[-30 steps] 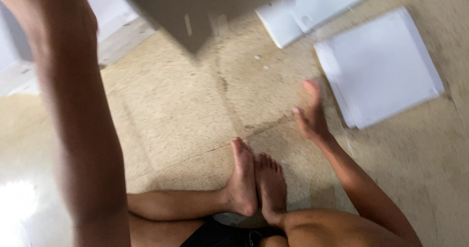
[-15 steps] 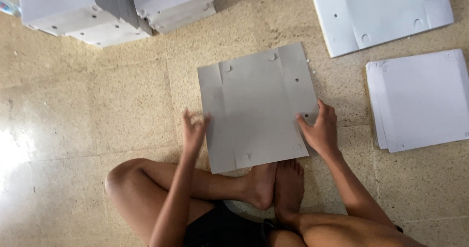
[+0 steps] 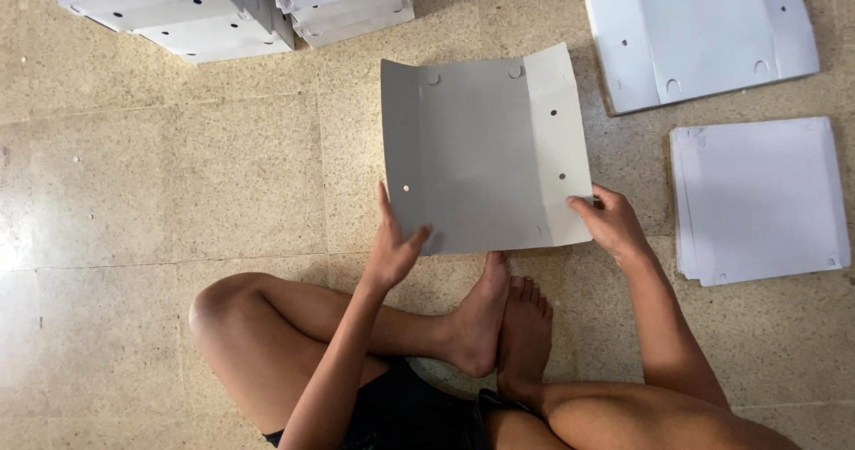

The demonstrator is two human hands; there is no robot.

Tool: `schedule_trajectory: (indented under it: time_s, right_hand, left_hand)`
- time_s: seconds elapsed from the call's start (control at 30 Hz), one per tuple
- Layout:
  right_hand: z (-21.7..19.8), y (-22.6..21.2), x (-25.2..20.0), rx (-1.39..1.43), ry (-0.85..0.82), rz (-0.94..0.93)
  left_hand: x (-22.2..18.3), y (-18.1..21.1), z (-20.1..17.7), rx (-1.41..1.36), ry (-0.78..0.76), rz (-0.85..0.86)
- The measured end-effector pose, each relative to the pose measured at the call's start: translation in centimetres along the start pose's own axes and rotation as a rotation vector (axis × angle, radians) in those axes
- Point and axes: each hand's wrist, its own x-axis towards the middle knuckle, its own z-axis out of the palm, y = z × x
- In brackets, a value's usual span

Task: The person assembles cardboard boxes by hand while sitting on the floor, folding the sides and base of the pre-cut cardboard panels and stacking the completed boxes to the side.

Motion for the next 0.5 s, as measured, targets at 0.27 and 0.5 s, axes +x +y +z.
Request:
schedule_trajectory:
  time_s: [0.27,0.5]
  right_hand:
    - [-3.0,5.2,3.8,0.294,-0.099,0.065]
    - [-2.0,3.8,3.0,0.441,-0.169,0.2]
  left_hand:
    - [0.2,-5.0,-1.8,0.247,-0.234,0.158]
    - [1.5,-9.9,-1.4,0.621,-0.014,0.486]
